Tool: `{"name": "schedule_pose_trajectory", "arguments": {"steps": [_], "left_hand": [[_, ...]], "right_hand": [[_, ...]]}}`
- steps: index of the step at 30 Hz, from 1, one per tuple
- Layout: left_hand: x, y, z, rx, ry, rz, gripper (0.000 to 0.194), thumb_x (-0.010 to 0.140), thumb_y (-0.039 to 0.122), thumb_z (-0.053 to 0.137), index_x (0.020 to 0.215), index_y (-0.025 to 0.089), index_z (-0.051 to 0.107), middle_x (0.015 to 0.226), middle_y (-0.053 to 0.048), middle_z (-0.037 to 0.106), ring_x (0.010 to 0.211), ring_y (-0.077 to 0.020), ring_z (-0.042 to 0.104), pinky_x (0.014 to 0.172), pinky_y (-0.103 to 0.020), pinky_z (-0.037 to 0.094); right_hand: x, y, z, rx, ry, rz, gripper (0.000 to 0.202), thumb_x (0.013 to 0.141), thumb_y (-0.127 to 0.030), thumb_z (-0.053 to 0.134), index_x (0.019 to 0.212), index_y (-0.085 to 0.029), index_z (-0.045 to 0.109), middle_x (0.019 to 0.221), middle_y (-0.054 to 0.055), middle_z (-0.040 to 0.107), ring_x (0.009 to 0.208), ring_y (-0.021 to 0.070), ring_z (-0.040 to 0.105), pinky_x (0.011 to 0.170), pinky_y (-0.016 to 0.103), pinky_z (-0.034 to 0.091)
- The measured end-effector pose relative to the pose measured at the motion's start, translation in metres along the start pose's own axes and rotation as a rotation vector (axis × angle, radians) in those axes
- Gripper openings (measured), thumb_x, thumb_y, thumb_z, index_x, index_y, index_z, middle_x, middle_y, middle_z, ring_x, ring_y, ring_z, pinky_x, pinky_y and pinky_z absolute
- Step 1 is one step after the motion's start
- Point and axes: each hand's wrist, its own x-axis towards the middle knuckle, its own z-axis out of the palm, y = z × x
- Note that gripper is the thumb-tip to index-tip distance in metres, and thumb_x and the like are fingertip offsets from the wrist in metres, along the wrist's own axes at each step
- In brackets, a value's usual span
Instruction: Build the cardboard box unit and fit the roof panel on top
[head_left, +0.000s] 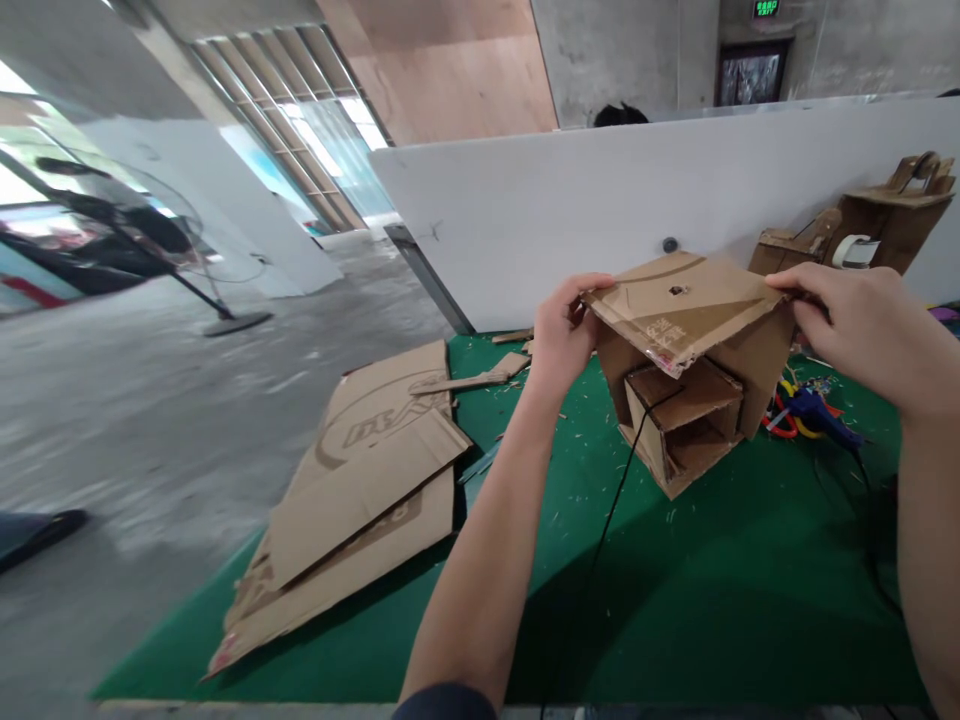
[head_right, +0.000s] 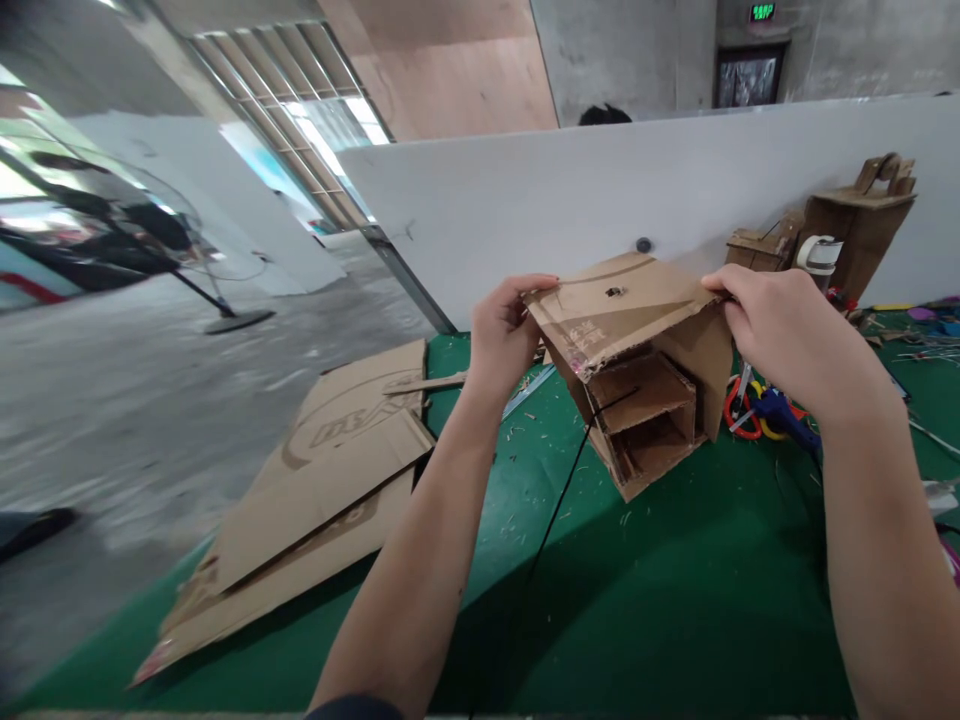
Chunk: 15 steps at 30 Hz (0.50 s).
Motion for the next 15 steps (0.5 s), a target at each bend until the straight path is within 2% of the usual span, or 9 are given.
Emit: {"name": "schedule_pose_trajectory", "arguments": {"steps": [4, 10, 12, 15], "left_hand": [[0.002, 0.0, -0.004, -0.019, 0.0, -0.001, 0.031, 0.083, 0.007, 0.056, 0.105, 0.023, 0.071, 0.11, -0.004, 0.076, 0.103, -0.0163, 0.071, 0.086, -0.03, 0.058], [0.004, 0.014, -0.014, -0.029, -0.015, -0.047, 0.035, 0.077, 0.005, 0.056, 0.102, 0.022, 0.074, 0.109, -0.004, 0.076, 0.102, -0.0162, 0.07, 0.081, -0.027, 0.058], [0.004, 0.016, -0.015, -0.014, -0.037, -0.054, 0.035, 0.077, 0.005, 0.056, 0.102, 0.022, 0.074, 0.109, -0.004, 0.075, 0.101, -0.0162, 0.07, 0.079, -0.026, 0.058], [0.003, 0.016, -0.015, 0.001, -0.058, -0.05, 0.032, 0.078, 0.006, 0.058, 0.102, 0.022, 0.071, 0.116, -0.006, 0.074, 0.105, -0.0179, 0.07, 0.077, -0.026, 0.058]], "right_hand": [[0.006, 0.003, 0.012, 0.048, 0.053, 0.012, 0.041, 0.095, -0.015, 0.041, 0.125, -0.02, 0.069, 0.103, 0.009, 0.078, 0.09, 0.0284, 0.073, 0.084, 0.044, 0.054], [0.016, 0.01, 0.033, 0.094, 0.152, 0.006, 0.04, 0.094, -0.013, 0.042, 0.124, -0.017, 0.068, 0.113, 0.01, 0.076, 0.103, 0.0292, 0.072, 0.088, 0.043, 0.055], [0.016, 0.012, 0.033, 0.105, 0.129, -0.003, 0.041, 0.094, -0.014, 0.041, 0.126, -0.019, 0.067, 0.117, 0.01, 0.075, 0.107, 0.0302, 0.071, 0.091, 0.045, 0.054], [0.007, 0.017, 0.022, 0.064, 0.027, -0.039, 0.048, 0.093, -0.018, 0.045, 0.14, -0.021, 0.055, 0.14, 0.012, 0.063, 0.124, 0.0345, 0.062, 0.097, 0.049, 0.052]]}}
